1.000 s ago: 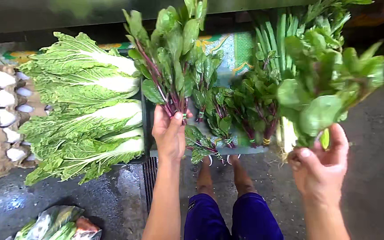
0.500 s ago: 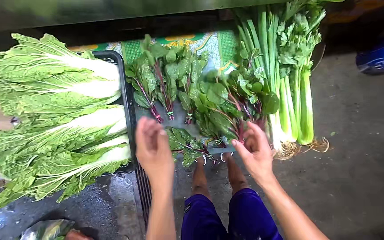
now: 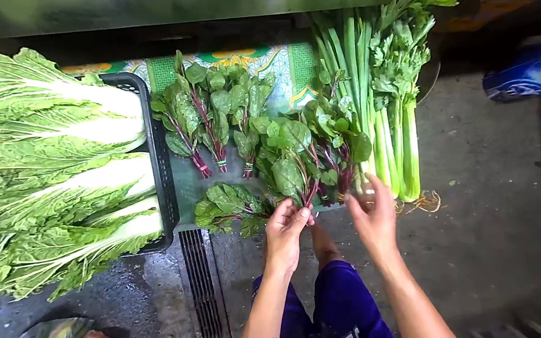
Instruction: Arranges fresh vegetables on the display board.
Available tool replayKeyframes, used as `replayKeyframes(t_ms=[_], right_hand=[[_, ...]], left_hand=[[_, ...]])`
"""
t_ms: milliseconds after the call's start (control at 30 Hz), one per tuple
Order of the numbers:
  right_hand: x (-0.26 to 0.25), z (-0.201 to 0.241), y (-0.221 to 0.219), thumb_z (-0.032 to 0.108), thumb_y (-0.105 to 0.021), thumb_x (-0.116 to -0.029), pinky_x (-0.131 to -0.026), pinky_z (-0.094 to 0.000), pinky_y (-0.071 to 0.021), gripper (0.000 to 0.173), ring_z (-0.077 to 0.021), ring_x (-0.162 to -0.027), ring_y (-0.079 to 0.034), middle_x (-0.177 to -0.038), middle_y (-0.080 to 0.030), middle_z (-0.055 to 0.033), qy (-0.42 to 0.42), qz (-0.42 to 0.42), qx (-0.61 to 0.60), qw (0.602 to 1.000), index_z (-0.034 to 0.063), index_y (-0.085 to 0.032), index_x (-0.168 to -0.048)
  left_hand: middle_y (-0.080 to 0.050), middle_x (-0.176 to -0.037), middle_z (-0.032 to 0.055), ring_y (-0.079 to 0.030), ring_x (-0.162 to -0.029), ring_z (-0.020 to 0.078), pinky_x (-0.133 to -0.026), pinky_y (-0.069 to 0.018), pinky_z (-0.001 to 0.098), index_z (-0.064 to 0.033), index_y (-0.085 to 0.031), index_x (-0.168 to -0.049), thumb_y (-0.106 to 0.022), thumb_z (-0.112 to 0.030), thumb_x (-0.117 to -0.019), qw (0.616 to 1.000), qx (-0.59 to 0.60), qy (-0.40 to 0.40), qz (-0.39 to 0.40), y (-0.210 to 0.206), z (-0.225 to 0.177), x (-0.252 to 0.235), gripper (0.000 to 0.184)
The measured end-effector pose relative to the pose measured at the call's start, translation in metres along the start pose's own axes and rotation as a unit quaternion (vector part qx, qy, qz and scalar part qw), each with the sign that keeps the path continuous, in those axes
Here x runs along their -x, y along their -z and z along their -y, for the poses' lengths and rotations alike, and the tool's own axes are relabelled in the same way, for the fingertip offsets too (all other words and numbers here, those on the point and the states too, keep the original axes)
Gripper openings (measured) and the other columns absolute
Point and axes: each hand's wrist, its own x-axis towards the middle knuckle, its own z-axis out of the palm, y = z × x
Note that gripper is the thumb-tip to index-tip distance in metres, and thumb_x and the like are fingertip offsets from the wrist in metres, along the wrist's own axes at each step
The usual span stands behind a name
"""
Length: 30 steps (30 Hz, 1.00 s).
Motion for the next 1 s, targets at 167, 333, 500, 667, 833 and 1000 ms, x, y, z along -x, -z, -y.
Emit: replayKeyframes(t_ms=[167,333,500,667,833,1000], right_hand=[[-0.022,-0.018,-0.011,0.024,-0.073,-0.0897,-0.073,-0.0476,-0.0592,0.074,-0.0256,-0.082,-0.068,-0.111,-0.067,-0.0164,-0.044,0.065,0.054,0.995,0.0034,-0.041,-0.154],[-0.022,-0.019,0.009,0.015,-0.063,-0.0894,-0.059,-0.0263,-0.0566,0.054,-0.0079,-0.070,-0.066,-0.095,-0.071,-0.0045,-0.094,0.058,-0.167,0.980,-0.0037,-0.050,-0.138],[-0.022,-0.029,0.018,0.014,-0.062,-0.0915,-0.059,-0.0239,-0.0561,0.040,-0.0074,-0.071,-0.066,-0.095,-0.072,-0.0030,-0.059,0.084,-0.200,0.974,-0.0026,-0.054,-0.127],[-0.025,-0.034,0.012,0.019,-0.067,-0.0950,-0.075,-0.0336,-0.0595,0.067,-0.0146,-0.080,-0.067,-0.102,-0.070,-0.0098,0.001,0.113,-0.021,0.993,0.0037,-0.041,-0.154],[-0.020,-0.034,0.010,0.022,-0.068,-0.0957,-0.077,-0.0363,-0.0600,0.065,-0.0173,-0.083,-0.069,-0.112,-0.070,-0.0135,0.018,0.113,0.004,0.993,0.0051,-0.044,-0.153],[-0.014,-0.026,0.011,0.028,-0.071,-0.0931,-0.077,-0.0347,-0.0607,0.077,-0.0165,-0.087,-0.069,-0.116,-0.068,-0.0140,-0.023,0.117,-0.047,0.992,0.0034,-0.035,-0.157]], left_hand=[[-0.072,-0.091,0.0068,-0.072,-0.080,0.0156,-0.077,-0.0632,0.0329,0.0028,-0.061,-0.112,-0.070,0.006,-0.0863,0.984,-0.075,-0.154,-0.052,-0.013,0.011,0.010,0.028],[-0.071,-0.096,0.0059,-0.071,-0.088,0.0112,-0.083,-0.0621,0.0288,0.0059,-0.054,-0.116,-0.068,0.011,-0.0835,0.947,-0.139,-0.247,-0.151,-0.042,0.029,0.010,0.036],[-0.069,-0.097,0.0122,-0.070,-0.089,0.0140,-0.081,-0.0611,0.0306,0.0071,-0.059,-0.110,-0.072,0.001,-0.0871,0.918,-0.273,-0.232,-0.168,-0.066,0.079,-0.011,0.027],[-0.067,-0.097,0.0175,-0.066,-0.089,0.0211,-0.082,-0.0562,0.0326,0.0073,-0.064,-0.107,-0.078,-0.009,-0.0851,0.855,-0.442,-0.225,-0.154,-0.079,0.104,-0.024,0.031],[-0.067,-0.100,0.0181,-0.065,-0.093,0.0238,-0.085,-0.0548,0.0347,0.0070,-0.067,-0.110,-0.076,-0.011,-0.0862,0.842,-0.475,-0.219,-0.132,-0.072,0.094,-0.021,0.031],[-0.066,-0.110,0.0220,-0.066,-0.104,0.0277,-0.092,-0.0568,0.0366,0.0076,-0.067,-0.109,-0.075,-0.008,-0.0859,0.840,-0.470,-0.255,-0.088,-0.064,0.090,-0.022,0.029]])
